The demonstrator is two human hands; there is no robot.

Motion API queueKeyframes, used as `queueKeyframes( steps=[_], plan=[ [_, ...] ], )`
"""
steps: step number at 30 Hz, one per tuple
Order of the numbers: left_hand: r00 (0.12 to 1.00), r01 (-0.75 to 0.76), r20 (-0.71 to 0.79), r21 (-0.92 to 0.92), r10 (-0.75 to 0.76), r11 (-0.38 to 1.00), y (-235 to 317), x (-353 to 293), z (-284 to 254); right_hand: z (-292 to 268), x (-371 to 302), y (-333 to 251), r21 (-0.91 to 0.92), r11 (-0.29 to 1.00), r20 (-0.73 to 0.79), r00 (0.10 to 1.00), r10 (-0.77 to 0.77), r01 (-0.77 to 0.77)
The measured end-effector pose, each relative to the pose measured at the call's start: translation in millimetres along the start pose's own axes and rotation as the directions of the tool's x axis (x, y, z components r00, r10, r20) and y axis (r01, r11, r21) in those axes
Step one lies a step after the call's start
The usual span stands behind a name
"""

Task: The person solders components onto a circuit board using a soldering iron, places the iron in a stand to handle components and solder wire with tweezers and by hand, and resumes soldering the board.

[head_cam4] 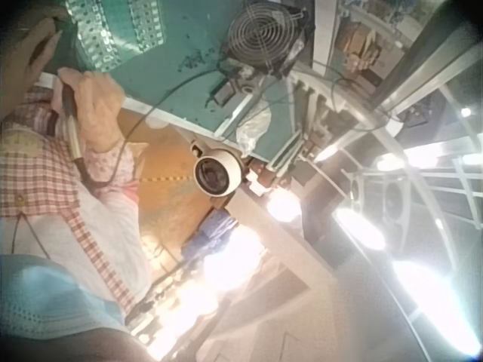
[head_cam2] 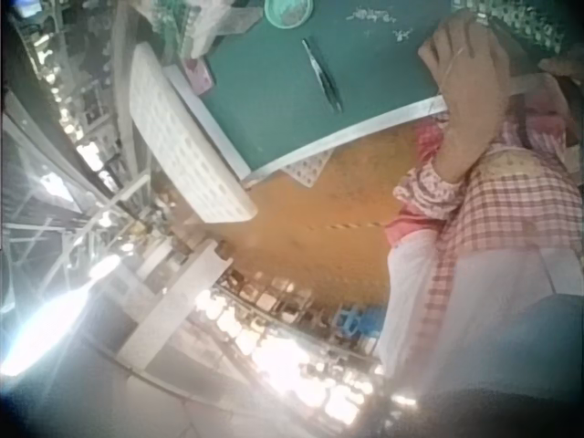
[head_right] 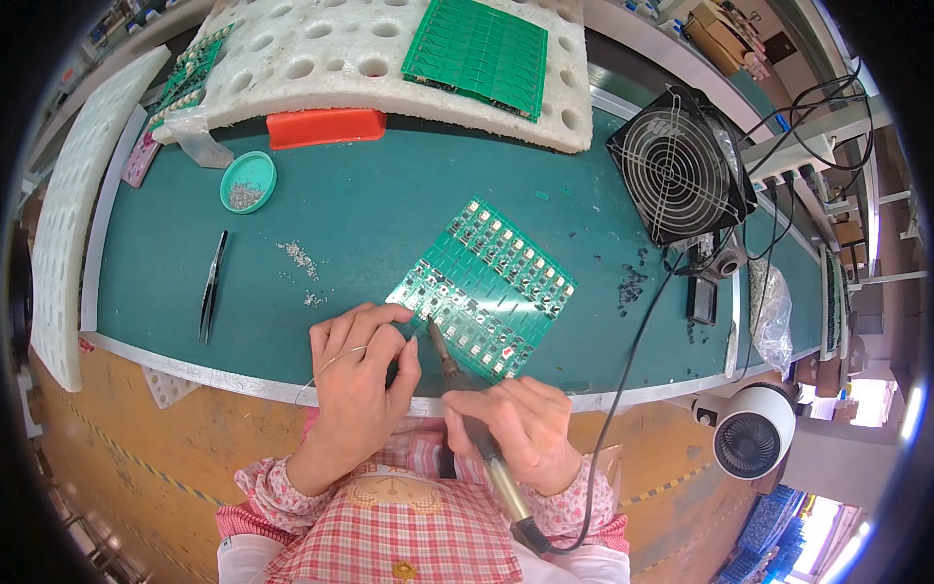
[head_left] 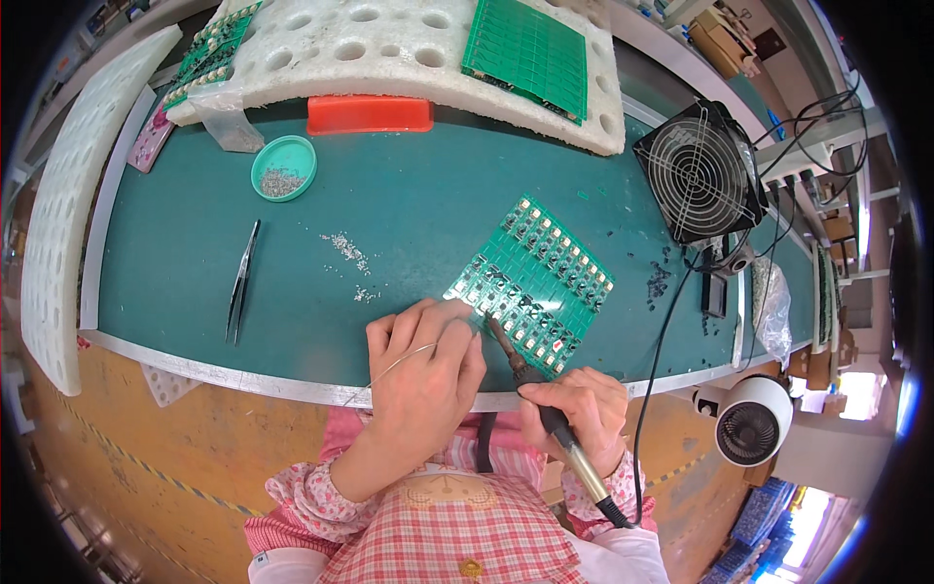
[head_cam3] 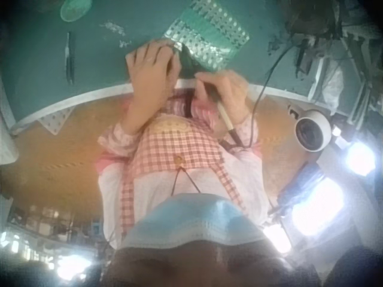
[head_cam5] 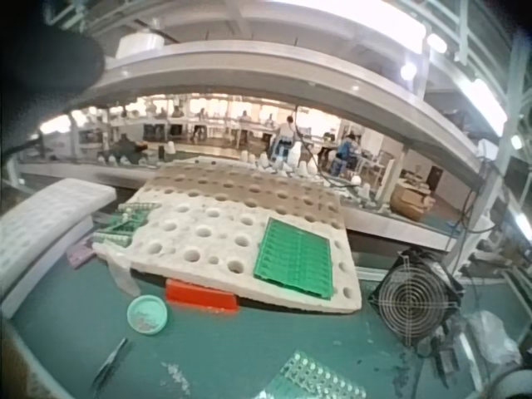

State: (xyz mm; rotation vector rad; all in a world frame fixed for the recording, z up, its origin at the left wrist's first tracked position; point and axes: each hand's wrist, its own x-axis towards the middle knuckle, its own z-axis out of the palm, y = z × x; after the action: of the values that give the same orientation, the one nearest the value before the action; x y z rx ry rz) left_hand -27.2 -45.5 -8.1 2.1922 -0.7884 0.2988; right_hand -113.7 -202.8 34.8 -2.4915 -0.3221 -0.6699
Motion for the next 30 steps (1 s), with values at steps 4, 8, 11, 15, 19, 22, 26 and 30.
queueKeyframes(
  steps=[4, 8, 11, 15, 19, 22, 26, 30],
  plan=[
    [1.000, 0.015, 0.011, -0.023, -0.015, 1.000, 2, 2, -3, -4, -7, 5, 0.157, 0.986, -0.128, 0.989, 0.069, -0.049],
    [1.000, 0.018, 0.026, -0.020, -0.017, 1.000, 4, 6, -4, -1, -16, 5, 0.436, 0.793, -0.284, 0.771, 0.571, -0.426],
    [0.999, 0.027, 0.019, -0.008, -0.027, 1.000, 2, 5, -1, -5, 11, 14, 0.617, 0.609, -0.166, 0.674, 0.720, -0.498],
    [1.000, 0.028, 0.010, -0.010, -0.028, 1.000, 2, 7, 1, -5, 26, 32, 0.668, 0.507, -0.051, 0.646, 0.762, -0.545],
    [0.999, 0.034, 0.012, -0.013, -0.034, 0.999, 2, 7, 2, -3, 31, 39, 0.669, 0.468, 0.009, 0.636, 0.772, -0.578],
    [1.000, 0.028, 0.006, -0.013, -0.028, 1.000, 2, 8, 2, 1, 31, 43, 0.679, 0.444, 0.031, 0.627, 0.778, -0.585],
    [1.000, 0.026, 0.008, -0.011, -0.026, 1.000, 3, 10, 1, 2, 32, 48, 0.687, 0.427, 0.066, 0.635, 0.770, -0.589],
    [0.999, 0.034, 0.012, 0.007, -0.034, 0.999, 3, 11, 3, 3, 35, 47, 0.691, 0.413, 0.075, 0.627, 0.776, -0.593]
  ],
)
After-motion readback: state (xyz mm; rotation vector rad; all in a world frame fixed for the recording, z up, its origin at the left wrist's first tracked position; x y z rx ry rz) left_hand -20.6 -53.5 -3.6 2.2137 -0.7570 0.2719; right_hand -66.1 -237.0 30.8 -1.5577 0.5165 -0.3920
